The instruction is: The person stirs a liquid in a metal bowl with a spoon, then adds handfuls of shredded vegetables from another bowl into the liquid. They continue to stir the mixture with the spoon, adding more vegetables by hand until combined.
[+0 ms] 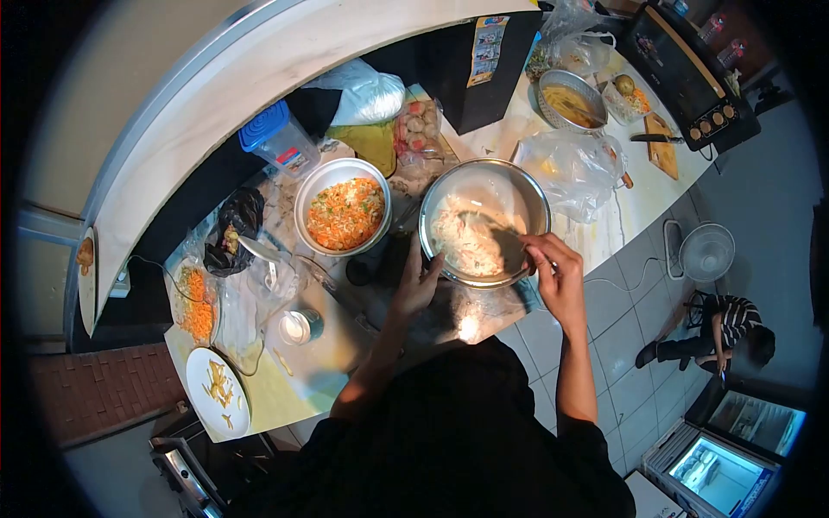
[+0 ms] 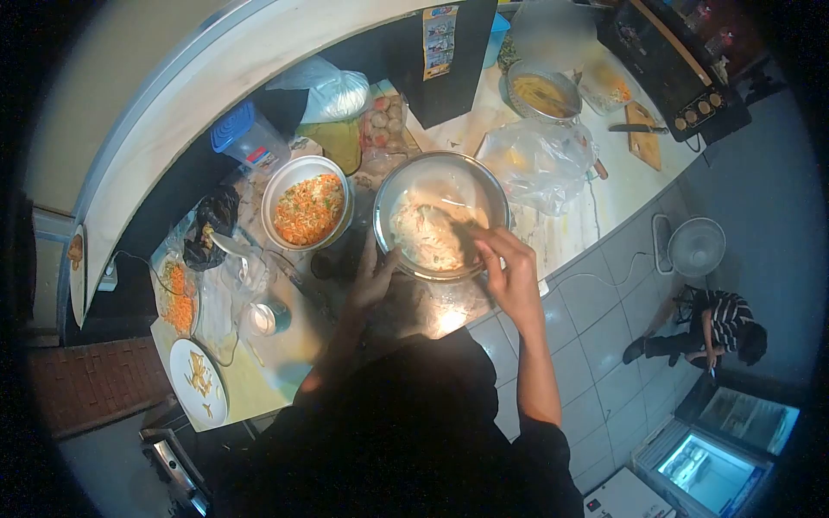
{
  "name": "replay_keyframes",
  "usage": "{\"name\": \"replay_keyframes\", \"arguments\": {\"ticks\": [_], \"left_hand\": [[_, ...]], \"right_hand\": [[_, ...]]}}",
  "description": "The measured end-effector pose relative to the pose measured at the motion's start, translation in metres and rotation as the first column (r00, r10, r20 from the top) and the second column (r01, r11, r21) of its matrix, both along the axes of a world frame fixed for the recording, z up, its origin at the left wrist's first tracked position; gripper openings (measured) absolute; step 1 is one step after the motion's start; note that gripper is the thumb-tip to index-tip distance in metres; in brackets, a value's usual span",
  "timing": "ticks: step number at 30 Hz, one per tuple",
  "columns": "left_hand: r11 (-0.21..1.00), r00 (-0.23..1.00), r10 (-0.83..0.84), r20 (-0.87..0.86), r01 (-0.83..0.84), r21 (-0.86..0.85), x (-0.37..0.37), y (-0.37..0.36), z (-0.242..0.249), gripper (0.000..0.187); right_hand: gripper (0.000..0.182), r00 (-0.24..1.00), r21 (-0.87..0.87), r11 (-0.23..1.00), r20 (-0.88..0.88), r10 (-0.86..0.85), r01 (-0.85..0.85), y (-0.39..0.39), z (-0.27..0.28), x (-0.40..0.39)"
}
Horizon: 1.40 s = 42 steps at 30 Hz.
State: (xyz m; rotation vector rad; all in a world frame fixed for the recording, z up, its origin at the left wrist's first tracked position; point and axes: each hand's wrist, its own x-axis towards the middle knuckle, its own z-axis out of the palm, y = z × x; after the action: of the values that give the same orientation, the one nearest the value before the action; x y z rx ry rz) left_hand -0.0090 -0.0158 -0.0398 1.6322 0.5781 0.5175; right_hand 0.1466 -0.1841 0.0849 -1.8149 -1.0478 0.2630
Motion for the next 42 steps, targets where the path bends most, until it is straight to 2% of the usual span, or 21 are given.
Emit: {"name": "replay_keyframes", "arguments": {"ticks": [1, 3, 4, 6, 10, 11, 12, 15, 18, 21, 23, 25, 27, 28, 29, 30, 32, 36, 40, 41, 42], "left_hand": [[1.000, 1.000, -0.002, 0.003, 0.002, 0.001, 0.000, -0.002, 0.008, 0.068], [0.960, 0.998, -0.012, -0.065, -0.006, -0.280, -0.001, -0.007, 0.027, 0.068], [0.960, 0.998, -0.019, -0.062, 0.001, -0.279, 0.000, -0.007, 0.021, 0.068], [0.899, 0.999, -0.014, 0.032, 0.026, -0.437, 0.001, -0.005, 0.015, 0.069], [0.897, 1.000, -0.009, 0.005, 0.010, -0.442, -0.002, -0.003, 0.016, 0.069], [0.990, 0.998, -0.007, -0.055, -0.001, -0.144, -0.004, 0.000, 0.002, 0.069], [0.986, 0.994, 0.012, -0.113, 0.007, 0.167, -0.004, 0.000, 0.002, 0.069], [1.000, 0.989, 0.021, -0.147, -0.021, 0.002, -0.005, -0.004, 0.008, 0.070], [0.992, 0.992, 0.016, -0.127, 0.000, 0.125, -0.004, 0.000, -0.007, 0.071], [0.995, 0.996, 0.003, -0.092, 0.005, 0.095, -0.004, -0.001, 0.001, 0.070], [0.999, 0.996, -0.019, -0.086, 0.021, 0.024, -0.003, 0.000, 0.006, 0.070], [0.998, 0.995, -0.051, -0.084, 0.047, -0.050, -0.002, -0.003, 0.010, 0.070], [0.941, 0.999, -0.041, 0.028, 0.048, -0.336, -0.001, -0.005, 0.014, 0.071], [0.941, 0.999, -0.043, 0.025, 0.049, -0.335, -0.002, -0.004, 0.013, 0.071], [0.969, 0.998, -0.067, -0.007, 0.063, -0.241, -0.002, -0.002, 0.013, 0.071], [0.986, 0.995, -0.087, -0.041, 0.080, -0.143, -0.003, -0.001, 0.014, 0.072], [0.985, 0.996, -0.065, -0.053, 0.056, -0.162, -0.003, -0.003, 0.015, 0.072], [0.968, 0.998, -0.004, -0.057, -0.010, -0.251, -0.001, -0.007, 0.015, 0.071], [0.957, 1.000, -0.016, -0.016, 0.011, -0.292, -0.001, -0.002, -0.002, 0.071], [0.993, 0.998, 0.005, -0.066, 0.002, 0.117, -0.003, 0.004, -0.033, 0.071], [0.863, 0.993, 0.045, -0.105, 0.014, 0.506, -0.004, 0.007, -0.051, 0.071]], "right_hand": [[0.016, 0.999, 0.040, 0.998, -0.018, -0.041, 0.042, 0.001, 0.004, 0.002], [0.018, 0.997, 0.030, 0.998, -0.041, -0.058, 0.059, 0.009, 0.008, 0.003], [0.018, 0.999, 0.027, 0.999, 0.003, -0.034, 0.034, 0.013, 0.004, 0.004], [0.020, 0.997, 0.002, 1.000, 0.078, 0.030, -0.030, 0.019, -0.006, 0.002], [0.017, 0.990, -0.143, 0.985, 0.086, 0.108, -0.095, 0.008, -0.009, -0.012], [0.016, 0.992, -0.150, 0.985, 0.075, 0.103, -0.091, 0.002, -0.005, -0.010], [0.015, 0.993, -0.159, 0.984, 0.063, 0.096, -0.085, -0.003, 0.000, -0.008], [0.015, 0.998, -0.085, 0.996, 0.057, -0.026, 0.031, -0.015, 0.021, -0.004], [0.016, 0.982, -0.122, 0.979, 0.116, -0.147, 0.161, -0.025, 0.023, 0.002], [0.022, 0.939, -0.088, 0.958, 0.241, -0.245, 0.273, -0.031, 0.000, 0.004], [0.027, 0.933, -0.088, 0.930, 0.078, -0.352, 0.358, -0.032, -0.019, -0.002], [0.032, 0.918, -0.055, 0.917, 0.034, -0.395, 0.396, -0.025, -0.050, -0.010], [0.033, 0.881, -0.039, 0.914, -0.255, -0.399, 0.403, -0.012, -0.061, -0.024], [0.032, 0.857, -0.049, 0.914, -0.329, -0.396, 0.403, -0.007, -0.061, -0.029], [0.032, 0.856, -0.048, 0.913, -0.331, -0.397, 0.405, 0.000, -0.059, -0.034], [0.032, 0.804, -0.027, 0.907, -0.452, -0.386, 0.420, 0.009, -0.055, -0.037], [0.033, 0.711, 0.006, 0.899, -0.614, -0.343, 0.438, 0.018, -0.053, -0.035], [0.035, 0.692, 0.072, 0.898, -0.665, -0.282, 0.435, 0.024, -0.048, -0.022], [0.035, 0.785, 0.122, 0.929, -0.579, -0.219, 0.349, 0.025, -0.032, -0.013], [0.035, 0.831, 0.134, 0.946, -0.524, -0.184, 0.294, 0.024, -0.027, -0.012], [0.030, 0.856, 0.123, 0.966, -0.498, -0.138, 0.227, 0.022, -0.024, -0.013]]}}
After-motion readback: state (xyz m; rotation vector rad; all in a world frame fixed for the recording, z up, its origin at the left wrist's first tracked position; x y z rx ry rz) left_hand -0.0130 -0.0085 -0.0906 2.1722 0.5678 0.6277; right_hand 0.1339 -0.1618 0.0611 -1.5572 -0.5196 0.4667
